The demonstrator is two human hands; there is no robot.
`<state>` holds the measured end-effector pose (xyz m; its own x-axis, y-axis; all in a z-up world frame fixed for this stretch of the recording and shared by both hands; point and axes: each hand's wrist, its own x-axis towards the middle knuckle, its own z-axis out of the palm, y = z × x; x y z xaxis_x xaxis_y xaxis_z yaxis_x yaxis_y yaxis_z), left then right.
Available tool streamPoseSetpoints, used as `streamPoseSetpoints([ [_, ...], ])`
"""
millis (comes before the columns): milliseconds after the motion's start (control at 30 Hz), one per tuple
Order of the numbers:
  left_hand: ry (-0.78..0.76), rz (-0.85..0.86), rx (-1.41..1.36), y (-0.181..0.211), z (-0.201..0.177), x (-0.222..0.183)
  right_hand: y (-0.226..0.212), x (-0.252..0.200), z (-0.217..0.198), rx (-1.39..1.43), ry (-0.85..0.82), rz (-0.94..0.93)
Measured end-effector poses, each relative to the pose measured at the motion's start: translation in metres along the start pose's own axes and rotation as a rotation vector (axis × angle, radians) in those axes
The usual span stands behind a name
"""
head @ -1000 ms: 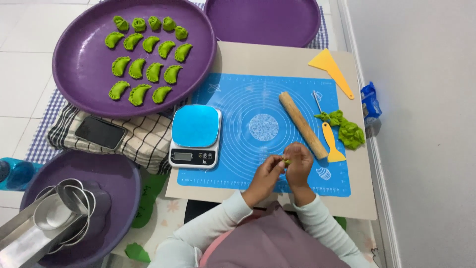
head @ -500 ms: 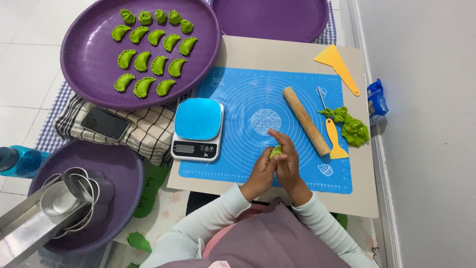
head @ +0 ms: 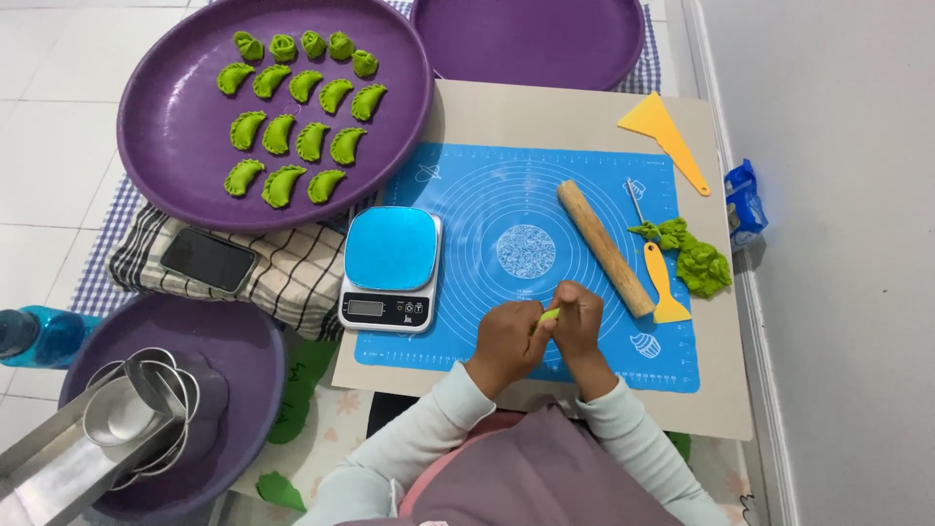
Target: Pinching and folding the edges of green dough pieces to create a decorative pattern and seal.
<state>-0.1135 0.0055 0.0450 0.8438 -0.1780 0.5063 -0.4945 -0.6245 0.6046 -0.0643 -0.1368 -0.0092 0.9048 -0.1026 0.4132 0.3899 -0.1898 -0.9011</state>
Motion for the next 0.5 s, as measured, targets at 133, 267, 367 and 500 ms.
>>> streamPoseSetpoints([
  [133, -0.02, -0.052, -0.021, -0.001, -0.013, 0.013, 0.025, -0.011, 0.009, -0.036, -0.06, -0.081],
  [267, 0.179, 0.146, -0.05, -0.005, -0.008, 0.019, 0.029, -0.033, 0.032, 0.203, -0.079, -0.046],
  [367, 0.242, 0.199, -0.004, -0.018, 0.0, 0.017, 0.0, -0.025, 0.038, 0.315, -0.032, 0.124],
  [500, 0.311, 0.315, -0.034, -0.046, 0.041, -0.002, -0.005, -0.018, 0.045, 0.628, 0.085, 0.395],
])
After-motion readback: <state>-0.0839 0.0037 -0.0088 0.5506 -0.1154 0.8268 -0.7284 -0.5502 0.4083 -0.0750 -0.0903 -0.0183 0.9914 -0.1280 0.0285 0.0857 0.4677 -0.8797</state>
